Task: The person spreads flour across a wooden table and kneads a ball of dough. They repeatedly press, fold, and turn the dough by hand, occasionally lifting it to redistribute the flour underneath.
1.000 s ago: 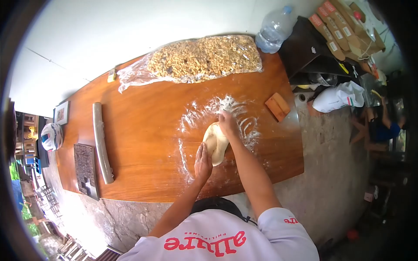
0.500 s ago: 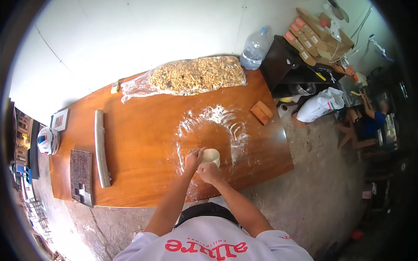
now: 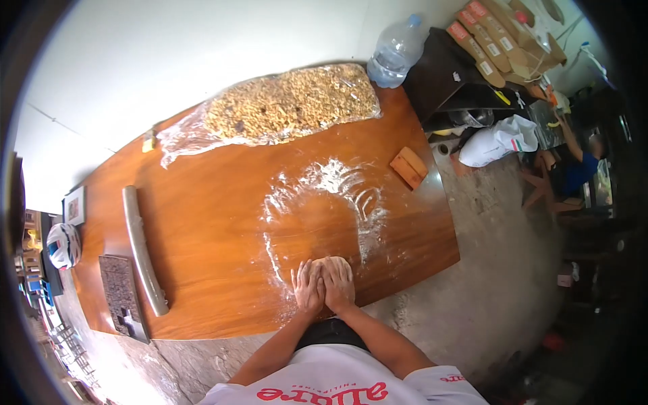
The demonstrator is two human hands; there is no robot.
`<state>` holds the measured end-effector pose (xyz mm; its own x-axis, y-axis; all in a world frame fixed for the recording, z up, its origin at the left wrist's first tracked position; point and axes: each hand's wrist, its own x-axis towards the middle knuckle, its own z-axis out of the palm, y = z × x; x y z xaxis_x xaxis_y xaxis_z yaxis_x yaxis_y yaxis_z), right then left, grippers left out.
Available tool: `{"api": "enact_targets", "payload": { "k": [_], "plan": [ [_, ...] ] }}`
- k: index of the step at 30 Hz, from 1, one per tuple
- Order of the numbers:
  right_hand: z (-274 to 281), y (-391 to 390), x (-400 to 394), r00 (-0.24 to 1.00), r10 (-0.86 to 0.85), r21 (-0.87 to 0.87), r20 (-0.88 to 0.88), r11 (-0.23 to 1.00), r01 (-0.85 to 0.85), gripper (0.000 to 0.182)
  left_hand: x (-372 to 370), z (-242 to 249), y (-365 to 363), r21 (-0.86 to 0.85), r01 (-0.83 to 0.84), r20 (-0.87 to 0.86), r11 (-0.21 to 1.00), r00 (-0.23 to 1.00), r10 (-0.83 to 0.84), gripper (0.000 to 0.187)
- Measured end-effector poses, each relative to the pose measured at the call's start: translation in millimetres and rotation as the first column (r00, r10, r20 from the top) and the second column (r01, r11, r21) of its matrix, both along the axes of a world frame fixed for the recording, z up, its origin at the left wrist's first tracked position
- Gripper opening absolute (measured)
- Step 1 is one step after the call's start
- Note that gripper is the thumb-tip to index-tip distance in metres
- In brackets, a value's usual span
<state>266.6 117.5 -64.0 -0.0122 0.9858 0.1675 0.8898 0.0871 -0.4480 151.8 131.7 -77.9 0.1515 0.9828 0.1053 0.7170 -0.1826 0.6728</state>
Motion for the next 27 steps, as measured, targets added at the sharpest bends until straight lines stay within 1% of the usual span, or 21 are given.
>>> {"api": "enact_targets", "payload": {
  "k": [2, 3, 4, 5, 7, 9, 11, 13, 14, 16, 17, 18, 19, 20, 21, 22, 23, 24, 25, 26, 27],
  "plan": [
    [-5, 15, 2, 0.999, -0.001, -0.059, 0.039, 0.998, 0.003, 0.044, -4, -12, 14, -0.009, 0.077, -0.048, 0.997, 0.996, -0.078, 0.044],
    [-9, 30, 2, 0.995, -0.033, -0.049, 0.095, 0.998, 0.038, 0.044, -3, -23, 27, 0.013, 0.076, -0.084, 0.997, 0.994, -0.074, 0.046],
    [-13, 45, 2, 0.987, -0.067, -0.039, 0.147, 0.997, 0.074, 0.044, -2, -28, 43, -0.024, 0.076, -0.095, 0.997, 0.992, -0.078, 0.046],
    [-15, 67, 8, 0.987, -0.046, -0.131, 0.154, 0.989, 0.066, 0.048, -1, -28, 65, -0.009, 0.047, -0.064, 0.999, 0.997, -0.047, 0.046],
    [2, 126, 18, 0.994, -0.075, -0.131, 0.085, 0.988, 0.086, 0.053, 7, -25, 110, -0.016, -0.007, -0.026, 1.0, 1.0, 0.006, 0.047],
    [-15, 165, 32, 0.996, -0.058, 0.06, -0.07, 0.996, 0.062, 0.055, 17, -25, 141, -0.026, -0.041, -0.036, 0.999, 0.999, 0.04, 0.048],
    [-25, 204, 39, 0.994, -0.08, 0.098, -0.071, 0.991, 0.086, 0.053, 25, -26, 176, 0.023, -0.053, -0.05, 0.998, 0.997, 0.054, 0.049],
    [-26, 246, 42, 0.992, -0.123, 0.145, 0.025, 0.982, 0.119, 0.05, 32, -15, 202, 0.072, -0.123, -0.079, 0.99, 0.989, 0.129, 0.048],
    [-23, 265, 41, 0.992, -0.124, 0.183, 0.018, 0.976, 0.119, 0.05, 36, -10, 213, 0.111, -0.123, -0.075, 0.986, 0.988, 0.132, 0.048],
    [-16, 292, 34, 0.983, -0.161, 0.22, -0.092, 0.959, 0.178, 0.042, 37, -9, 222, 0.117, -0.232, 0.071, 0.966, 0.972, 0.224, 0.048],
    [-26, 301, 39, 0.984, -0.144, 0.255, -0.101, 0.953, 0.165, 0.042, 34, -15, 219, 0.173, -0.16, 0.121, 0.972, 0.983, 0.14, 0.048],
    [-44, 308, 48, 0.794, -0.089, 0.1, -0.601, 0.978, 0.185, 0.036, 31, -9, 208, 0.203, -0.173, 0.119, 0.964, 0.981, 0.151, 0.048],
    [-50, 310, 53, 0.365, -0.093, -0.058, -0.926, 0.993, 0.108, 0.031, 28, -3, 190, 0.072, -0.107, 0.148, 0.992, 0.984, 0.095, 0.046],
    [-34, 305, 57, 0.283, -0.103, -0.02, -0.953, 0.959, 0.283, 0.029, 25, 0, 167, -0.074, -0.03, 0.183, 0.997, 0.982, 0.043, 0.045],
    [-19, 290, 71, 0.531, -0.157, 0.002, -0.832, 0.958, 0.287, 0.028, 25, 2, 145, -0.077, -0.036, 0.177, 0.996, 0.983, 0.049, 0.045],
    [-11, 279, 81, 0.739, -0.196, 0.029, -0.645, 0.959, 0.281, 0.027, 26, 4, 128, -0.049, -0.093, 0.252, 0.994, 0.962, 0.102, 0.042],
    [-8, 265, 75, 0.736, -0.193, 0.03, -0.649, 0.96, 0.278, 0.027, 24, 6, 115, -0.021, -0.145, 0.327, 0.989, 0.934, 0.144, 0.039],
    [-5, 242, 65, 0.85, -0.136, 0.037, -0.508, 0.983, 0.179, 0.027, 19, 8, 106, -0.016, -0.141, 0.324, 0.99, 0.936, 0.139, 0.039],
    [-6, 220, 57, 0.935, -0.063, 0.03, -0.349, 0.996, 0.079, 0.028, 14, 10, 99, -0.1, -0.129, 0.335, 0.987, 0.929, 0.156, 0.035],
    [-11, 199, 49, 0.919, -0.037, -0.066, -0.392, 0.998, 0.012, 0.029, 8, 14, 94, -0.181, -0.118, 0.348, 0.976, 0.921, 0.175, 0.03],
    [-13, 178, 41, 0.902, -0.011, -0.156, -0.432, 0.986, -0.063, 0.03, -1, 20, 95, -0.427, -0.107, 0.435, 0.898, 0.846, 0.307, 0.029]
  ]
}}
